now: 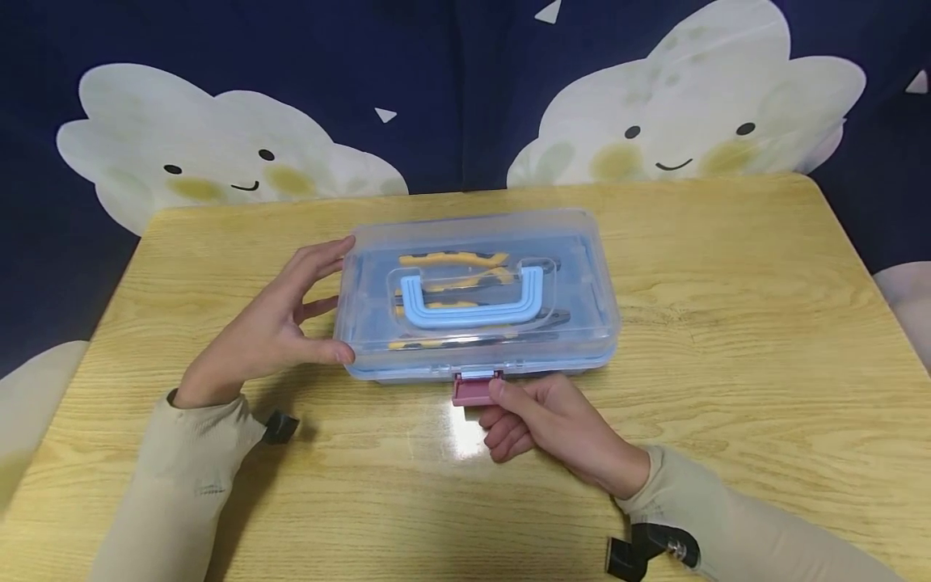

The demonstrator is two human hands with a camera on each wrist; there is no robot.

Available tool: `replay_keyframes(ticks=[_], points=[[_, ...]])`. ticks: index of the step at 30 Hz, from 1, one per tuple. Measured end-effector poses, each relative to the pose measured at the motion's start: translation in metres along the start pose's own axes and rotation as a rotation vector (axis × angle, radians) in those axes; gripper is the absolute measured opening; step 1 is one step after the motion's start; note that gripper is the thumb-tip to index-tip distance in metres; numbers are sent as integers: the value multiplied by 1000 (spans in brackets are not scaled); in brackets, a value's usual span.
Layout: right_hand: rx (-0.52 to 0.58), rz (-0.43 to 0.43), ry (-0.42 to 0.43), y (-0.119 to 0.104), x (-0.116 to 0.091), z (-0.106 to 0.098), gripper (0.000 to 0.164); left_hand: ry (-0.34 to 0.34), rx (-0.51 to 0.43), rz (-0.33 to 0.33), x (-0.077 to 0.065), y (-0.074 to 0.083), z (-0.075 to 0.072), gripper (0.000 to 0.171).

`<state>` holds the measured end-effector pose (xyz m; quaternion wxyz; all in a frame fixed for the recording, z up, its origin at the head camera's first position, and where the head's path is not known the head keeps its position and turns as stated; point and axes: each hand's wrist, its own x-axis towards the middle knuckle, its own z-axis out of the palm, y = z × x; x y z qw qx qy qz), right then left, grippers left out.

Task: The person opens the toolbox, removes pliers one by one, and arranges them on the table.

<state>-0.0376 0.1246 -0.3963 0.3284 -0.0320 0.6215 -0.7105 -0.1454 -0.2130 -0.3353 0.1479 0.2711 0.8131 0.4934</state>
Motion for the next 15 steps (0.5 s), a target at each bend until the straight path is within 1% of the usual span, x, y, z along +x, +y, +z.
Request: replay_keyframes(ticks=[2,4,7,9,11,13,15], points=[[-51,0,1,-3,-2,1,57,4,1,-3,-1,0,0,116],[-174,-36,-14,-6,-4,2,48,7,-2,-10,-1,1,1,117],[-501,-153,-15,-13,-11,5,31,7,-8,-11,-1,2,0,117],[-711,-260,-10,-18,-16,7,21,8,-15,-14,-1,2,0,117],[-866,-362,20,-23,-21,8,13,8,-19,-18,-1,2,0,116],[-927,-459,34,-29,-26,8,8,8,-23,-21,-1,2,0,116],[-964,-544,63,-38,-30,8,9,10,-23,-20,-2,2,0,116]])
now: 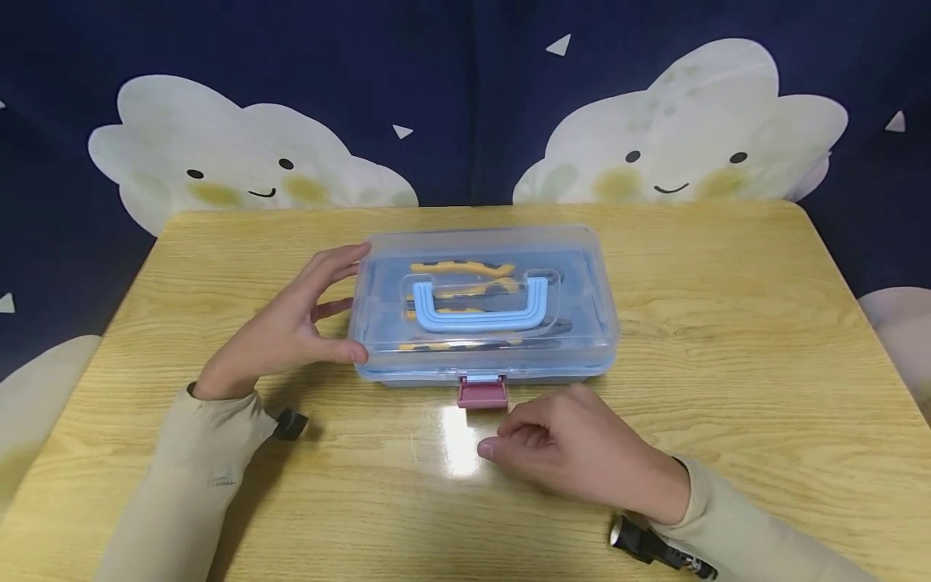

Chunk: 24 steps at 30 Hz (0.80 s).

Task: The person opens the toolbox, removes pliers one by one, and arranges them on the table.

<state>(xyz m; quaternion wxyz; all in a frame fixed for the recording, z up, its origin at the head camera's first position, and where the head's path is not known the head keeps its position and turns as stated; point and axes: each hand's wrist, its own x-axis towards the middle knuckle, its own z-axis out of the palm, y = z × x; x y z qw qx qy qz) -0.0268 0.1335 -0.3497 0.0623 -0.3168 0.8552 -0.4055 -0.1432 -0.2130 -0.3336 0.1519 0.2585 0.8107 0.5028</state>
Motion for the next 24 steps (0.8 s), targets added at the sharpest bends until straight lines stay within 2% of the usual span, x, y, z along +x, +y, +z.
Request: replay_keyframes(ticks=[4,9,11,14,19,24], points=[[-72,-88,116,-9,3,-21,15,1,11,6,3,1,0,116],[-143,-178,217,-22,9,-47,27,-8,17,16,2,1,0,116],[-144,-217,260,-23,13,-54,27,-13,15,16,1,0,0,117],[-113,-299,348,-19,18,-62,16,-18,22,9,1,-2,0,117],[-72,-304,444,-7,23,-70,6,-15,31,6,-2,-4,0,118],[-17,-323,541,4,29,-76,12,-14,11,37,-1,-4,-1,118]])
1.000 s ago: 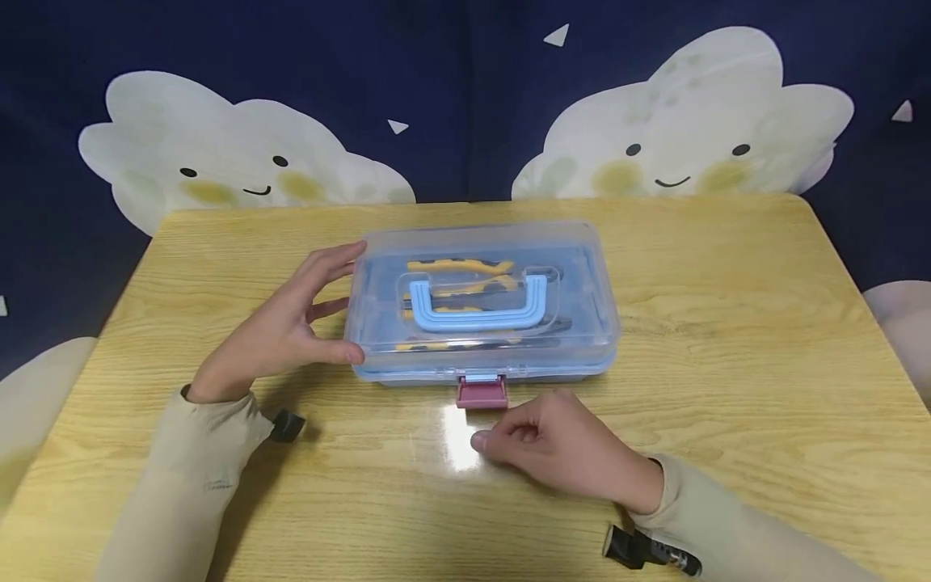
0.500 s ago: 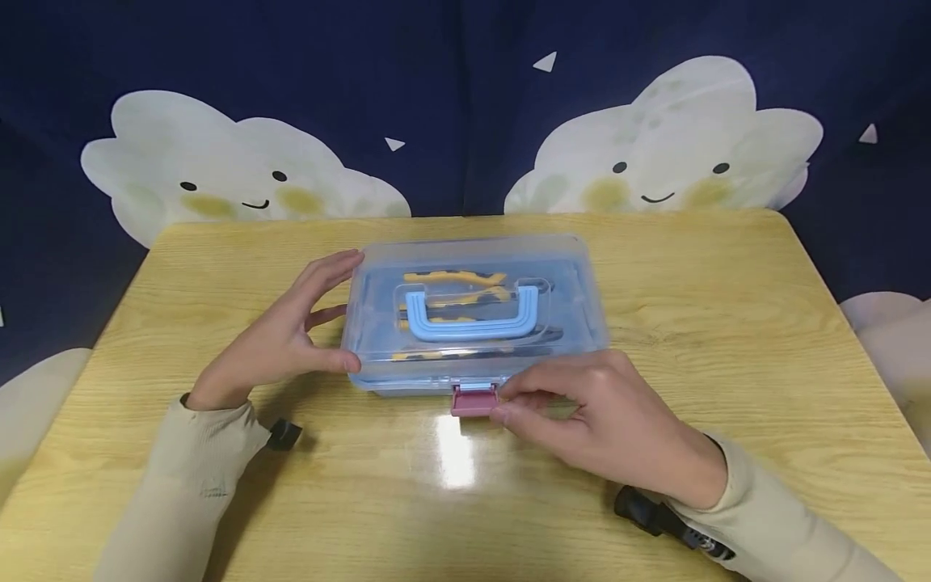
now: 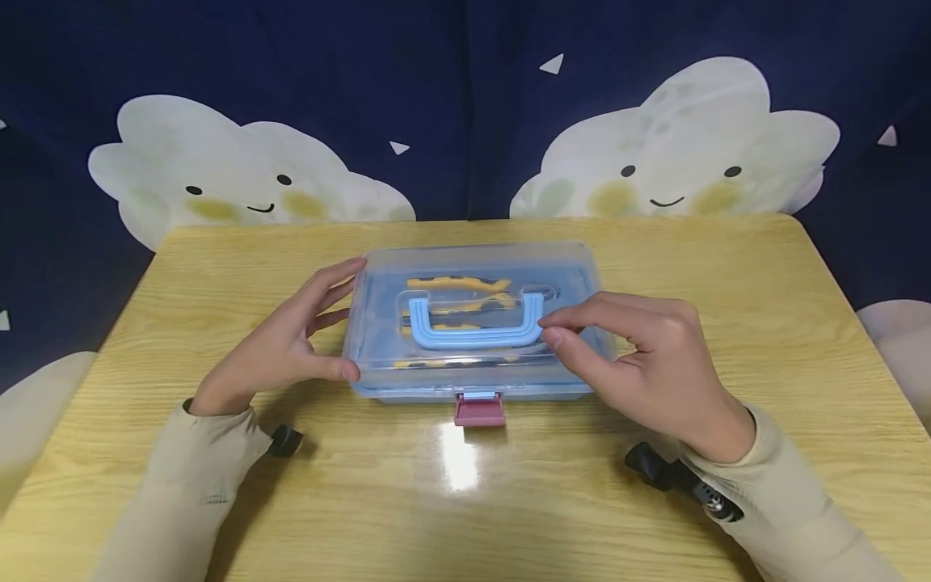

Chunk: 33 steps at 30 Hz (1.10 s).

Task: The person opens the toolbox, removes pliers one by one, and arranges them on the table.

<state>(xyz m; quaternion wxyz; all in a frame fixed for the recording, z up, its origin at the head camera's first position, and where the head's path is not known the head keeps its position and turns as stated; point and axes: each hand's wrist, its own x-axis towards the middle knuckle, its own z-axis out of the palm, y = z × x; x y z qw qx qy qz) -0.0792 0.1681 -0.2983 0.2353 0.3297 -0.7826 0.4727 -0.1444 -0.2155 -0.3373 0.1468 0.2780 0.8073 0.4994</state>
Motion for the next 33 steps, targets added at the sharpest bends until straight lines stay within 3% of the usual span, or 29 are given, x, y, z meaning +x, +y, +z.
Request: replay_keyframes(ticks=[5,11,16,23,33], points=[[108,-19,84,9,4,-1,17,-3,3,13,0,-1,0,118],[15,5,98,16,8,-7,22,-5,8,12,-1,0,0,118],[-24,-24,81,24,9,-15,32,-9,5,17,0,-1,0,119],[-146,-23,-62,38,9,-27,48,-9,-11,20,1,-2,-1,121],[-187,42,-231,56,3,-37,80,-20,-8,29,1,-3,-2,123]])
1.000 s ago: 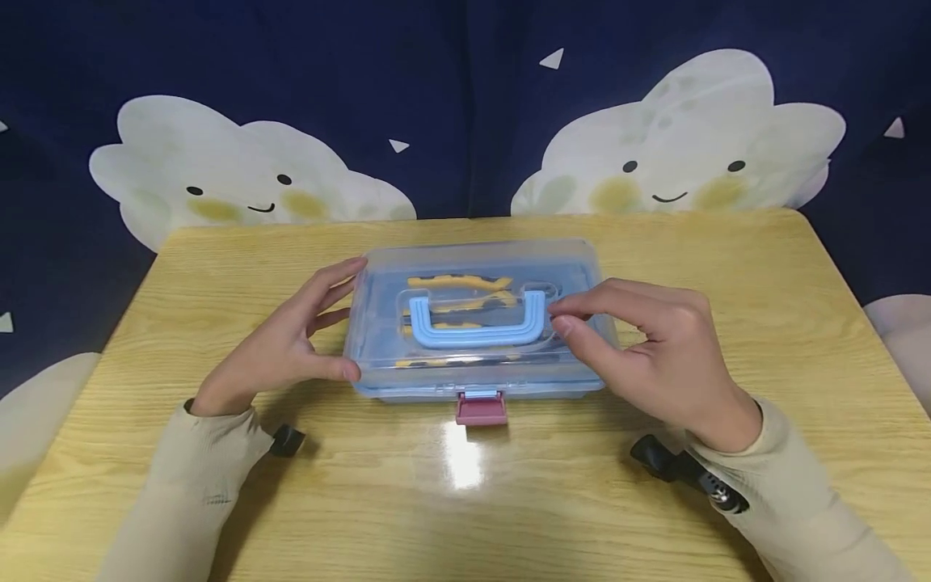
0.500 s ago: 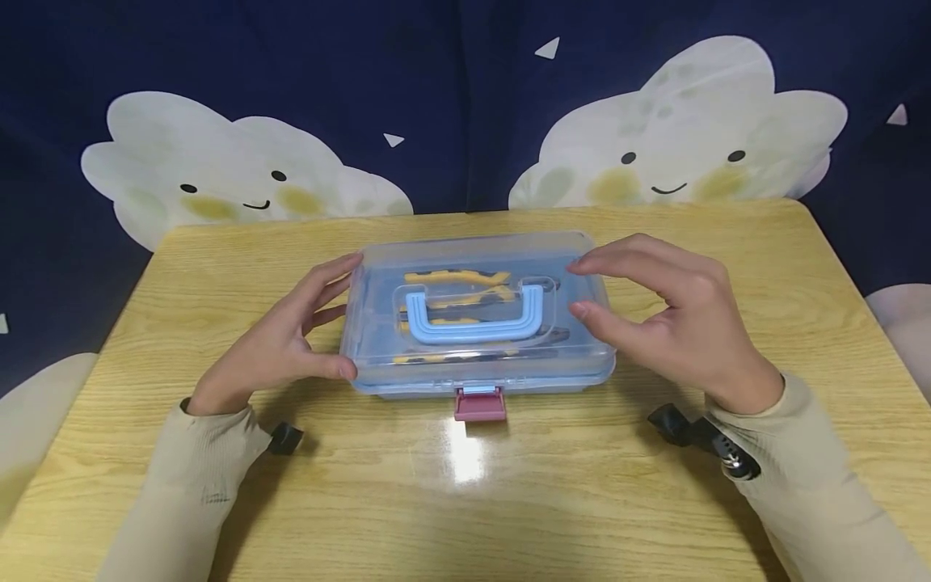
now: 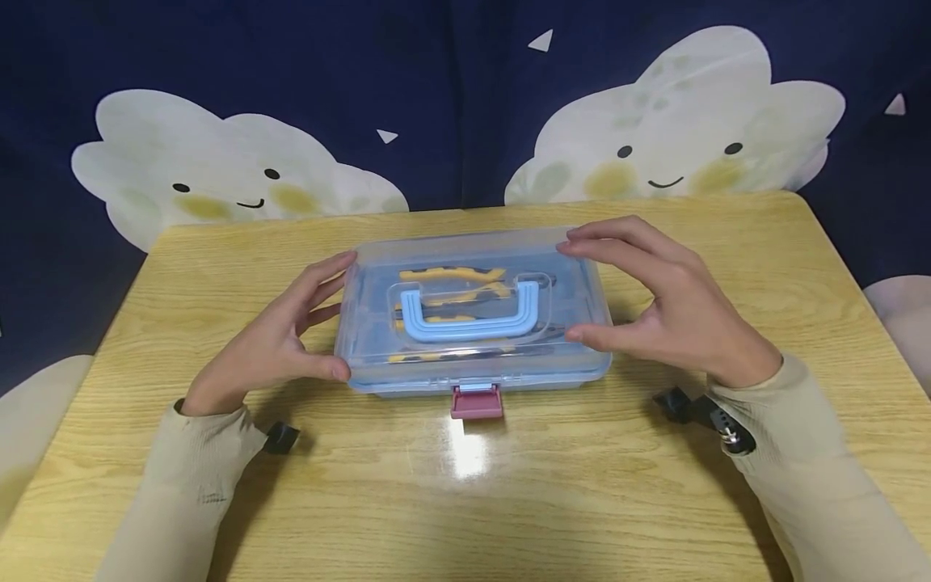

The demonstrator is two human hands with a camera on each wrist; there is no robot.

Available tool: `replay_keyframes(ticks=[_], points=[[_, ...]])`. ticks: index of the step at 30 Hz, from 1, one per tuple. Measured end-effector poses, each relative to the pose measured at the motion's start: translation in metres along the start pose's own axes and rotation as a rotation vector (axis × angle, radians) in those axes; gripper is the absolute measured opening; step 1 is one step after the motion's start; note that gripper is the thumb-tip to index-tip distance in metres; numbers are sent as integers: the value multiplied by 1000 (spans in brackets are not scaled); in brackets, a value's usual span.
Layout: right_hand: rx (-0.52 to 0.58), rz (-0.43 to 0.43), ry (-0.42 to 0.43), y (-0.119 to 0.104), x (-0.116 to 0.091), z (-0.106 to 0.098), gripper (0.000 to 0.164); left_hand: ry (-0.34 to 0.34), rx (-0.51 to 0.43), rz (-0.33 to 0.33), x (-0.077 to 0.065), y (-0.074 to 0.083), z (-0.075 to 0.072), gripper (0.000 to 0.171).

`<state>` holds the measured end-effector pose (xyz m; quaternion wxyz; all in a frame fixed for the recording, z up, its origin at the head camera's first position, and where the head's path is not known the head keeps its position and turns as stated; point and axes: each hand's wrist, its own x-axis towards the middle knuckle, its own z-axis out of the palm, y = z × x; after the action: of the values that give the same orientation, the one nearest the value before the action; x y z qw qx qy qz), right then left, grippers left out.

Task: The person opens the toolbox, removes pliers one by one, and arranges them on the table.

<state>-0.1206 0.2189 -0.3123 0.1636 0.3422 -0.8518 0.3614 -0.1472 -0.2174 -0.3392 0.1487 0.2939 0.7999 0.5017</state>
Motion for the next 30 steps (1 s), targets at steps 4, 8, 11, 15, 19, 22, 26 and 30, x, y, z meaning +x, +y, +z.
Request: replay_keyframes(ticks=[4,8,11,15,19,22,26,30], points=[[-10,29,-60,8,-2,0,101,-4,0,-2,0,0,-1,123],[43,83,-130,15,-3,1,132,-10,-9,-2,0,0,-2,124],[128,122,-170,19,-4,2,145,-13,-13,-1,0,-1,-2,125],[217,208,-236,24,-6,1,153,-14,-10,1,1,-3,-2,128],[245,304,-308,29,-8,-2,153,-11,1,1,1,-4,-2,129],[272,358,-351,33,-10,-4,152,-11,4,0,1,-5,-2,129],[304,407,-398,39,-12,-4,151,-13,-1,2,0,-5,-2,130],[322,417,-411,43,-13,-5,148,-11,-6,0,1,-5,-3,131]])
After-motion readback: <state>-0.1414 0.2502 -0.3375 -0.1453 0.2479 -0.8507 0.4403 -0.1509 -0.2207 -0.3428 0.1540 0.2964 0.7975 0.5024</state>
